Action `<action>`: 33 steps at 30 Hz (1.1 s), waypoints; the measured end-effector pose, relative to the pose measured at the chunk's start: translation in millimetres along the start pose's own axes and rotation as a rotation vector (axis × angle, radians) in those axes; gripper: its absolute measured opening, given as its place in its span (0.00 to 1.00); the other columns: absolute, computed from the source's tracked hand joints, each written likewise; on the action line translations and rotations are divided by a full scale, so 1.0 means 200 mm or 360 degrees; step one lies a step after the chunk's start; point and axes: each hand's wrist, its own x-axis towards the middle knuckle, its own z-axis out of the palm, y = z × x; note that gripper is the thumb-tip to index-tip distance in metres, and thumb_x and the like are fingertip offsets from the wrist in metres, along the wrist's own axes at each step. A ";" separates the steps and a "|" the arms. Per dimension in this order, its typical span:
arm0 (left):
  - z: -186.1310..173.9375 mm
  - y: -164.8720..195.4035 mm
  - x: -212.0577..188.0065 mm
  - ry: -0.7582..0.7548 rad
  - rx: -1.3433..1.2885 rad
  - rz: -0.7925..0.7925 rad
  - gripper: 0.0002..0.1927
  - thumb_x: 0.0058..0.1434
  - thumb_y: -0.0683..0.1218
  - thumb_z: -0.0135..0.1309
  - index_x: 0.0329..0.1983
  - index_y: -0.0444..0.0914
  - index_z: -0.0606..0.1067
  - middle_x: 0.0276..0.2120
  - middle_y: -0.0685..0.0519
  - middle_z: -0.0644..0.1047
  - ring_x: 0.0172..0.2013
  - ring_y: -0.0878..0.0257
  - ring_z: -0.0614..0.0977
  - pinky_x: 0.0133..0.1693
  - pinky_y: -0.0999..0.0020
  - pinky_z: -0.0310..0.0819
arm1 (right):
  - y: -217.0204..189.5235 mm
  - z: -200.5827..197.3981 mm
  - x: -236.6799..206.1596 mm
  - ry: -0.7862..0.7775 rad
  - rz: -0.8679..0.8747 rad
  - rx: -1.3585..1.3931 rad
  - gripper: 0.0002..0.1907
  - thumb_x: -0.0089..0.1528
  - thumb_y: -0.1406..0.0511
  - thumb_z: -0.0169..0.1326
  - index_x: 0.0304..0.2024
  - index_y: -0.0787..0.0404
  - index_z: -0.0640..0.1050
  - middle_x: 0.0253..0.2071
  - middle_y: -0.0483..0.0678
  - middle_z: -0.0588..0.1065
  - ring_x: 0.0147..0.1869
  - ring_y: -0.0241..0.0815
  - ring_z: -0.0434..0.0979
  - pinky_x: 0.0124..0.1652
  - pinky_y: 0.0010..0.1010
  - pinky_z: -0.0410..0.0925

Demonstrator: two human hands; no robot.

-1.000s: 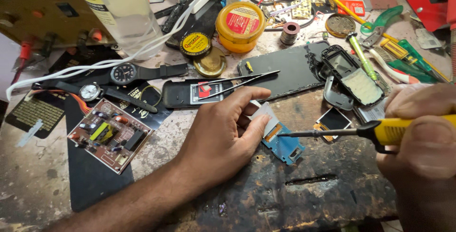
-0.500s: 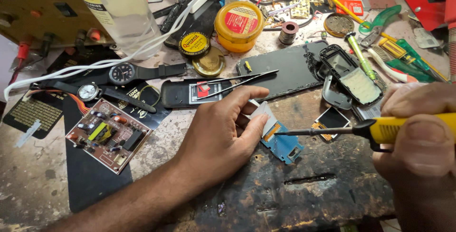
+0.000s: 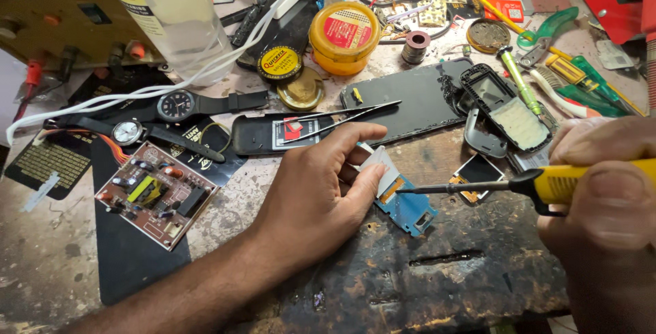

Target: The person uses a soldering iron and tweezers to work on a small blue circuit board. They heat and adjust a flexible ribbon cable attached to the board, then place the board on the workbench.

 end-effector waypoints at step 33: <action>-0.13 -0.10 0.07 -0.0021 0.0590 0.0671 0.31 0.65 0.51 0.63 0.70 0.42 0.69 0.52 0.50 0.80 0.58 0.55 0.77 0.62 0.53 0.68 | -0.05 -0.01 0.03 0.0005 -0.0036 -0.0516 0.23 0.54 0.85 0.49 0.47 0.64 0.62 0.40 0.51 0.63 0.40 0.41 0.66 0.53 0.30 0.66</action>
